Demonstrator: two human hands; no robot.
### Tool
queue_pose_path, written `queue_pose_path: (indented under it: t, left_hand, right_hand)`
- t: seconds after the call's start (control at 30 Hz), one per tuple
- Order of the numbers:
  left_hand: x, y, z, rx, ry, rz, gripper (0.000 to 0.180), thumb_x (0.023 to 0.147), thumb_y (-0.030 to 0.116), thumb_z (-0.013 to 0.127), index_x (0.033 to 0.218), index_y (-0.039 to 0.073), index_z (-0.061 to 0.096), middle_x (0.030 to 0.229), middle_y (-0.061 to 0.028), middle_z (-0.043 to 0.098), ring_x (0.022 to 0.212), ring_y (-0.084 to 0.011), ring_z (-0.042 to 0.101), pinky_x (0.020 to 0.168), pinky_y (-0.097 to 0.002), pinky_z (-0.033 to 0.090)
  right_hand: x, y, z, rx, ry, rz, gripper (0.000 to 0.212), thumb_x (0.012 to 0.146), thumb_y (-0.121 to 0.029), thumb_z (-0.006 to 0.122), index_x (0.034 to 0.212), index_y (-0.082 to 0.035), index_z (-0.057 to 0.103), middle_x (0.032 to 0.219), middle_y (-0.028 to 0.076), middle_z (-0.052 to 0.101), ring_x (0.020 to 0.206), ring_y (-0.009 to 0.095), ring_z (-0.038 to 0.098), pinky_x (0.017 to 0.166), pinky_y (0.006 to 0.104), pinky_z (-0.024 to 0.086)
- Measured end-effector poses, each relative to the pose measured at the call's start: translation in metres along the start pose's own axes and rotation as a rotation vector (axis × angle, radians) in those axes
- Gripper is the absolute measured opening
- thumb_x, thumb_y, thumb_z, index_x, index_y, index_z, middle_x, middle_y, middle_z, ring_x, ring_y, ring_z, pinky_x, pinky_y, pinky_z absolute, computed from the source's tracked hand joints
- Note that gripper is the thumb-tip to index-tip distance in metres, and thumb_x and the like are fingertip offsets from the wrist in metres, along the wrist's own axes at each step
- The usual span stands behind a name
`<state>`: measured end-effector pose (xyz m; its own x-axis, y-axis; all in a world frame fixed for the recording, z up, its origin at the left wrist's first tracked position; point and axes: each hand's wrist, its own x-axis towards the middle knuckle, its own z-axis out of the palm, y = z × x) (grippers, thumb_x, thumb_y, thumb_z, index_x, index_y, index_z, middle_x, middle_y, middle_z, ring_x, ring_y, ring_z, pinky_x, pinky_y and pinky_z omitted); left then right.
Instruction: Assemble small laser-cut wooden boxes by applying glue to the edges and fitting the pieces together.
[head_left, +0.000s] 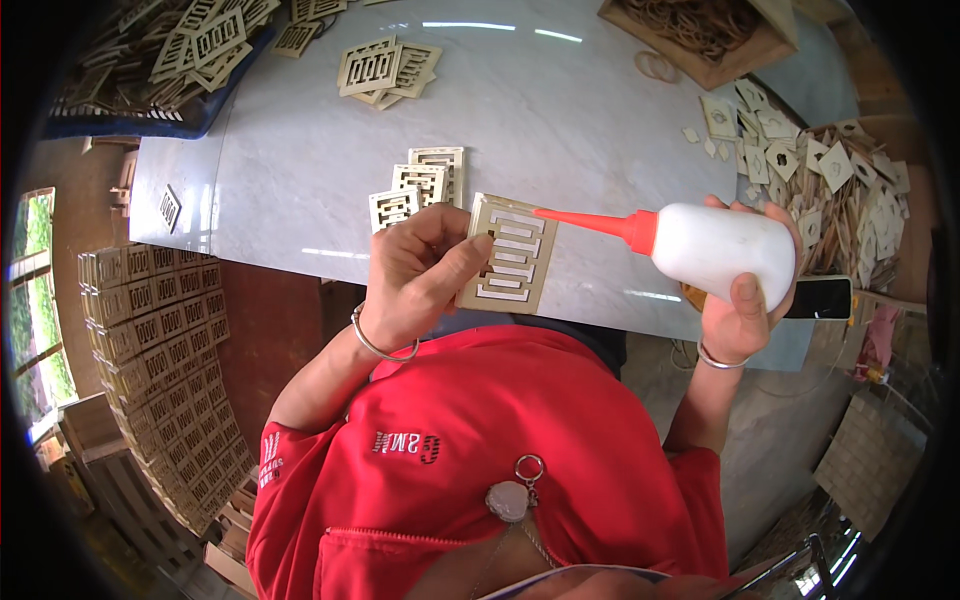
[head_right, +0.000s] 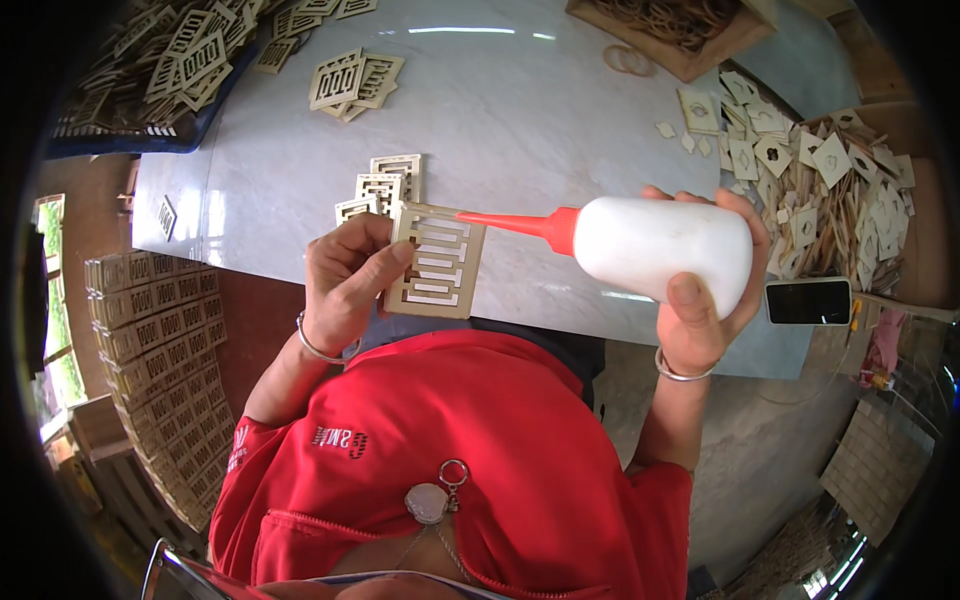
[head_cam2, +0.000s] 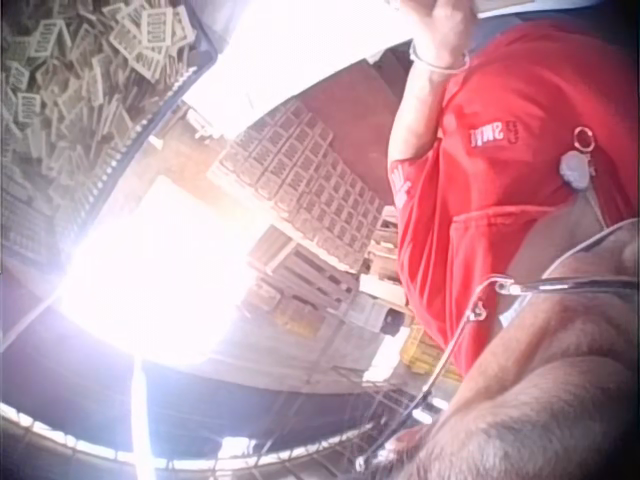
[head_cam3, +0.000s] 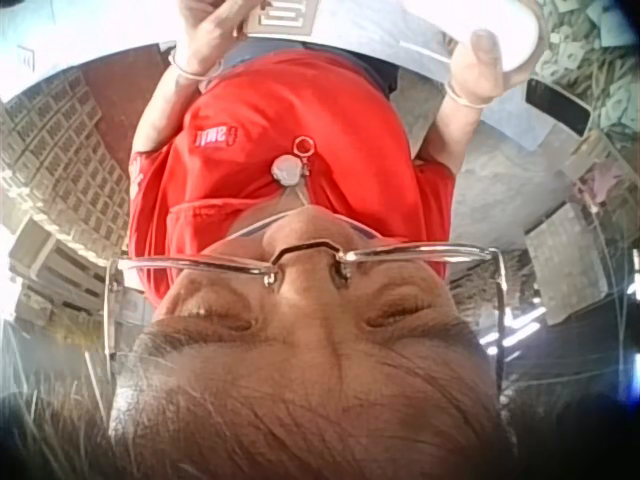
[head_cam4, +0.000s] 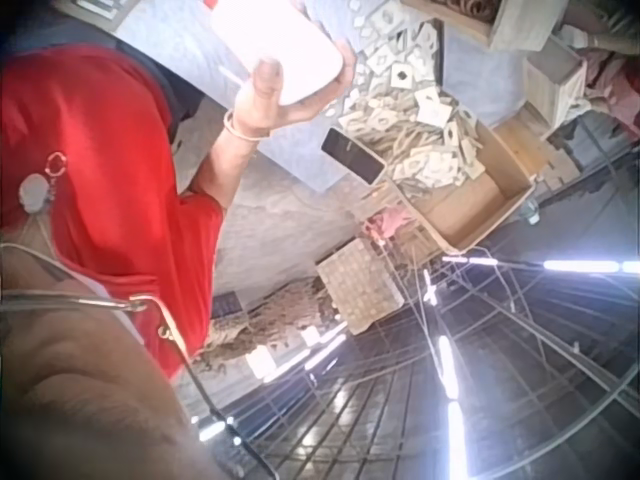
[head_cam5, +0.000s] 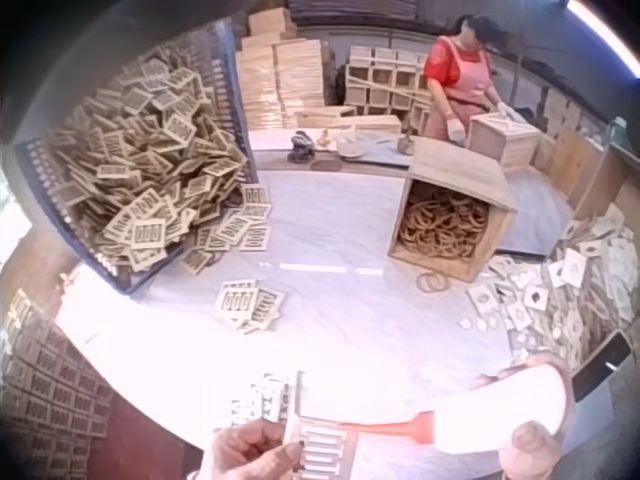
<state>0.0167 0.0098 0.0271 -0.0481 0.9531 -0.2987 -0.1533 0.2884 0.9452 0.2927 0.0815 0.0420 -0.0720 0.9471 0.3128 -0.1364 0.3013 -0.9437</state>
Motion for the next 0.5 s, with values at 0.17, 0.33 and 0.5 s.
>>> queue_pose_path:
  t: [0.17,0.33,0.5]
  left_hand:
    - [0.001,-0.003,-0.001,-0.059,0.006,0.036,0.012,0.088,0.008,0.06,0.085,-0.004,0.058,0.07,-0.0045,0.061,0.048,-0.0037,0.046,0.04,-0.0201,0.036]
    - [0.004,-0.007,-0.003,-0.164,-0.027,0.033,0.013,0.09,0.009,0.057,0.087,-0.003,0.059,0.07,-0.0053,0.061,0.048,-0.0051,0.048,0.04,-0.0204,0.036]
    - [0.005,-0.007,-0.001,-0.297,-0.077,-0.018,0.013,0.091,0.009,0.055,0.09,-0.003,0.06,0.071,-0.0059,0.061,0.049,-0.0072,0.051,0.04,-0.021,0.037]
  right_hand:
    - [-0.004,0.001,-0.01,-0.009,0.036,-0.006,0.07,0.074,-0.028,0.07,0.129,0.003,0.037,0.111,0.022,0.055,0.102,0.043,0.058,0.089,0.0509,0.046]
    - [-0.006,0.011,-0.019,0.087,0.095,0.049,0.07,0.075,-0.029,0.068,0.129,0.003,0.038,0.112,0.022,0.054,0.105,0.043,0.056,0.093,0.0515,0.043]
    - [-0.008,0.021,-0.022,0.218,0.157,0.123,0.069,0.076,-0.029,0.066,0.13,0.003,0.037,0.113,0.022,0.053,0.11,0.041,0.052,0.098,0.0513,0.039]
